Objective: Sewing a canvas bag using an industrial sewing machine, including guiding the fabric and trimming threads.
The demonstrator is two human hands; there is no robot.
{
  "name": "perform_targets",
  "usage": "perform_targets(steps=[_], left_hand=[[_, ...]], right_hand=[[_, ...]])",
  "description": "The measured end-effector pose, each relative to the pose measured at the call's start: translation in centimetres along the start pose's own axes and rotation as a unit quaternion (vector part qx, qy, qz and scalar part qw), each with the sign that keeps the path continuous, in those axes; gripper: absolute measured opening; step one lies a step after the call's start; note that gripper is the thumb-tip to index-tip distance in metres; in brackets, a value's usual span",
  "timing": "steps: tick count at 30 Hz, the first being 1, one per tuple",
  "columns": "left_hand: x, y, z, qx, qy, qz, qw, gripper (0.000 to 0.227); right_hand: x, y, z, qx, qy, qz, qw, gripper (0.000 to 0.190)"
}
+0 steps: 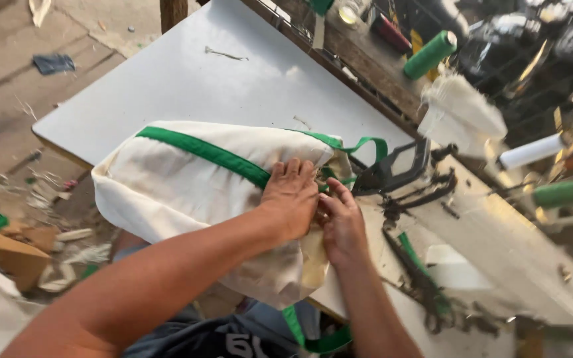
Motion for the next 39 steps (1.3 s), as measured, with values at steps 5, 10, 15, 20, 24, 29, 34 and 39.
perform_targets(steps=[5,10,15,20,24,29,34,39], left_hand=[[-2.7,0.6,1.3,0.170,-0.047,0.257,0.950,0.060],[-6.9,6.4,6.1,0.111,0.009,0.495,0.862,0.081],[-11.8,2.7,4.7,0.110,0.104,0.574,0.805,0.055],[-14.9,5.3,6.5,0.225,0.207,0.605,0.735,0.093],[-14.3,7.0,5.7,0.268,0.170,0.464,0.827,0.085],[-12.8,6.7,4.3,0.343,0.067,0.220,0.911,0.050],[-12.8,8.3,4.1,0.263,0.181,0.377,0.869,0.050],[-12.9,8.9,4.2,0.158,0.241,0.439,0.851,0.071]], right_hand=[[-2.4,-4.4,-1.9,-0.003,0.357,0.136,0.924,0.033],[-8.5,-8.7,-4.4,-0.127,0.583,0.301,0.744,0.023],[-12.2,-14.1,-7.4,-0.358,0.164,0.157,0.906,0.026],[-10.9,-8.4,3.7,-0.207,0.300,0.391,0.845,0.027],[-3.8,-3.0,-3.9,-0.150,0.078,0.552,0.817,0.022],[-3.8,-2.5,-9.1,-0.085,0.406,0.439,0.797,0.020],[2.3,-3.8,-12.3,-0.039,0.509,0.594,0.622,0.068],[3.6,-3.8,-14.8,-0.013,0.412,0.649,0.640,0.028]])
Point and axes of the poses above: each hand's wrist, its own z-axis away from the middle knuckle, its own y-axis out of the back of the hand, x = y × z, the point moved 3 cm from there along -z, towards the middle knuckle, and after that the axes turned 15 degrees about -z, right-handed, at the moved point
